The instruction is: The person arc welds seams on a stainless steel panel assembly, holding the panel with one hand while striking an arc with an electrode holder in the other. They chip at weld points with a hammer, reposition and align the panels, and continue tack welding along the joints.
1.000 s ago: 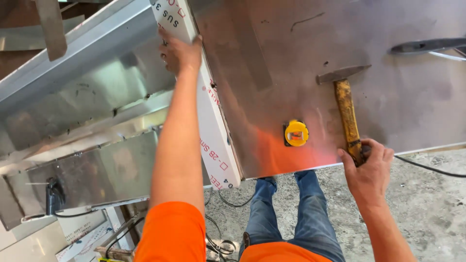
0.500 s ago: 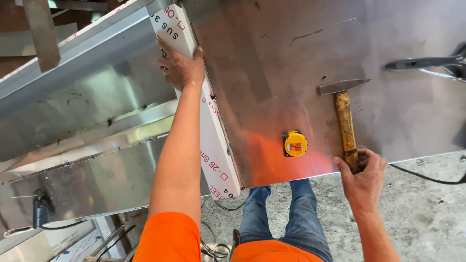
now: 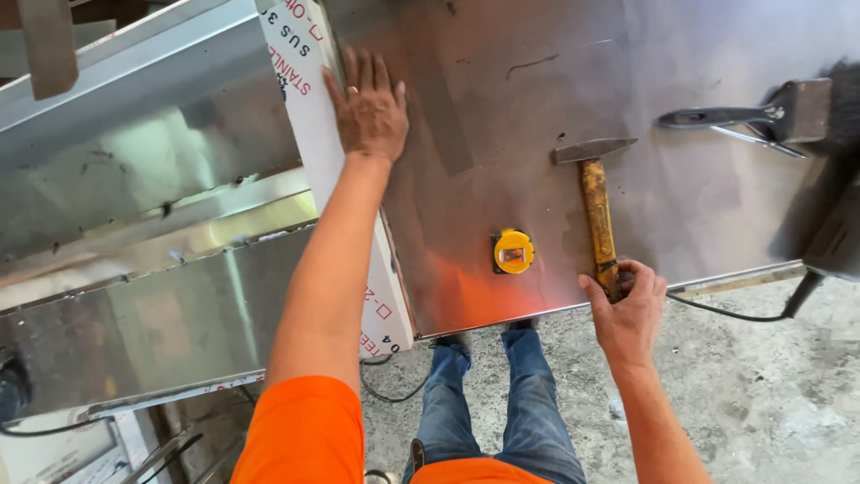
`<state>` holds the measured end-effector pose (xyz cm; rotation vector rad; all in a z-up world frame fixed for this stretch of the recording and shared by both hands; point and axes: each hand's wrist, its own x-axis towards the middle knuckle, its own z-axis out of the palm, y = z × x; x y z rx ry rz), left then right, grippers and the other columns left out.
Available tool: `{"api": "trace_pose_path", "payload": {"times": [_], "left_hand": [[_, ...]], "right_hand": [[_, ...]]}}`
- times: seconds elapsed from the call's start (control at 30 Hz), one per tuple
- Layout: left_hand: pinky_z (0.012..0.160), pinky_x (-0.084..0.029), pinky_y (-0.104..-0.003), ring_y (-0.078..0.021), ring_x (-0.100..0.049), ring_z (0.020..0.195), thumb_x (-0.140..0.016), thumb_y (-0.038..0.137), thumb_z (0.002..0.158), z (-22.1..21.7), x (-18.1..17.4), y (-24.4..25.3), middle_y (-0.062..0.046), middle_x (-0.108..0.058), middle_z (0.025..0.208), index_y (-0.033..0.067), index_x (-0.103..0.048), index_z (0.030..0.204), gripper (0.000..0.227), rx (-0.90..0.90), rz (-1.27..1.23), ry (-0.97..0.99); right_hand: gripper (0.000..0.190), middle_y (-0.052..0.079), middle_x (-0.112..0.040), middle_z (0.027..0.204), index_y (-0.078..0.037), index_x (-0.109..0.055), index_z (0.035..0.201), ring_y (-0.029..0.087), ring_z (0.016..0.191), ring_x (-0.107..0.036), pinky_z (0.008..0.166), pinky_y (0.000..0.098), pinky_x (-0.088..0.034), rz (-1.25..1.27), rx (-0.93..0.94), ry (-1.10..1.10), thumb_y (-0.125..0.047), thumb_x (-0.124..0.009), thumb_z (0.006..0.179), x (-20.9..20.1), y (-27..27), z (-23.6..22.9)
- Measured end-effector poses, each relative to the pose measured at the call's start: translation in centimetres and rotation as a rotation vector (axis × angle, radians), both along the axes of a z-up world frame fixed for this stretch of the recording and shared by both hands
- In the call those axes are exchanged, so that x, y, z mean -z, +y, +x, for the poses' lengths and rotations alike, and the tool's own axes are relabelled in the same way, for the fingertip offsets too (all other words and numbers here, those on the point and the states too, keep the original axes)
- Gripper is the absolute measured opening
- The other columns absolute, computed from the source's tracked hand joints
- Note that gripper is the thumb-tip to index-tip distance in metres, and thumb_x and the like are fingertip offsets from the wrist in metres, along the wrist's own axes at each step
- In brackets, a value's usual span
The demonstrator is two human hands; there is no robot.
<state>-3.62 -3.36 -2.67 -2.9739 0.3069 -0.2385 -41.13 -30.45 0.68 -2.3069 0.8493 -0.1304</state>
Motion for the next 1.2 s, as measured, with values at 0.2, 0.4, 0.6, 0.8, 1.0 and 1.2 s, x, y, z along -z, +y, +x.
{"api": "trace_pose_path", "payload": {"times": [0.2, 0.4, 0.6, 0.8, 1.0, 1.2], "left_hand": [[0.126, -0.024, -0.043, -0.0336, -0.025, 0.154, -0.045, 0.039, 0.108, -0.7, -3.4, -2.2, -0.017, -0.021, 0.168, 0.0001, -0.033, 0.157, 0.064, -0.099, -0.213, 0.373], [0.117, -0.036, -0.043, -0.0347, -0.031, 0.148, -0.045, 0.039, 0.106, -1.1, -3.9, -2.3, -0.017, -0.021, 0.167, -0.0012, -0.034, 0.154, 0.064, -0.117, -0.291, 0.442], [0.111, -0.04, -0.045, -0.0399, -0.038, 0.143, -0.05, 0.037, 0.104, 0.3, 1.0, -1.3, -0.021, -0.034, 0.157, -0.0025, -0.043, 0.147, 0.059, 0.022, -0.261, 0.239], [0.11, -0.052, -0.042, -0.035, -0.063, 0.126, -0.049, 0.031, 0.113, 1.9, -4.6, 2.4, -0.014, -0.065, 0.128, 0.0141, -0.061, 0.135, 0.03, 0.049, -0.487, 0.015], [0.108, -0.032, -0.068, -0.0468, -0.038, 0.142, -0.029, 0.053, 0.109, 3.8, -0.4, 14.1, -0.02, -0.044, 0.155, 0.0038, -0.042, 0.147, 0.063, -0.291, -0.413, 0.257], [0.118, -0.041, -0.051, -0.0457, -0.052, 0.138, -0.019, 0.064, 0.112, 3.6, -4.7, 14.7, -0.027, -0.055, 0.148, 0.004, -0.06, 0.144, 0.08, -0.461, -0.304, 0.586]], "right_hand": [[0.054, 0.014, -0.054, 0.111, -0.005, -0.06, 0.122, 0.03, 0.102, -0.053, 0.087, 0.0418, -0.048, 0.054, -0.005, -0.053, -0.03, -0.09, 0.084, -0.7, 0.2, -0.1], [0.055, 0.014, -0.055, 0.112, -0.004, -0.06, 0.122, 0.032, 0.104, -0.052, 0.09, 0.0431, -0.047, 0.022, -0.042, -0.074, -0.028, -0.091, 0.084, -0.5, 0.1, -0.6], [0.058, 0.014, -0.055, 0.107, -0.005, -0.061, 0.12, 0.031, 0.096, -0.054, 0.085, 0.0426, -0.048, 0.002, 0.005, -0.009, -0.031, -0.092, 0.079, 0.0, -0.2, -0.5], [0.058, 0.012, -0.055, 0.109, -0.005, -0.061, 0.121, 0.029, 0.1, -0.055, 0.087, 0.0429, -0.048, 0.039, 0.028, -0.001, -0.032, -0.091, 0.079, -0.1, 0.0, 0.1], [0.058, 0.014, -0.056, 0.108, -0.004, -0.062, 0.121, 0.033, 0.1, -0.054, 0.088, 0.0459, -0.047, -0.03, -0.009, -0.002, -0.032, -0.091, 0.081, 1.1, -0.3, -0.2], [0.062, 0.014, -0.056, 0.11, -0.002, -0.06, 0.122, 0.031, 0.096, -0.056, 0.087, 0.0457, -0.047, 0.037, 0.011, -0.003, -0.037, -0.09, 0.082, 1.4, 0.2, -0.2]]}}
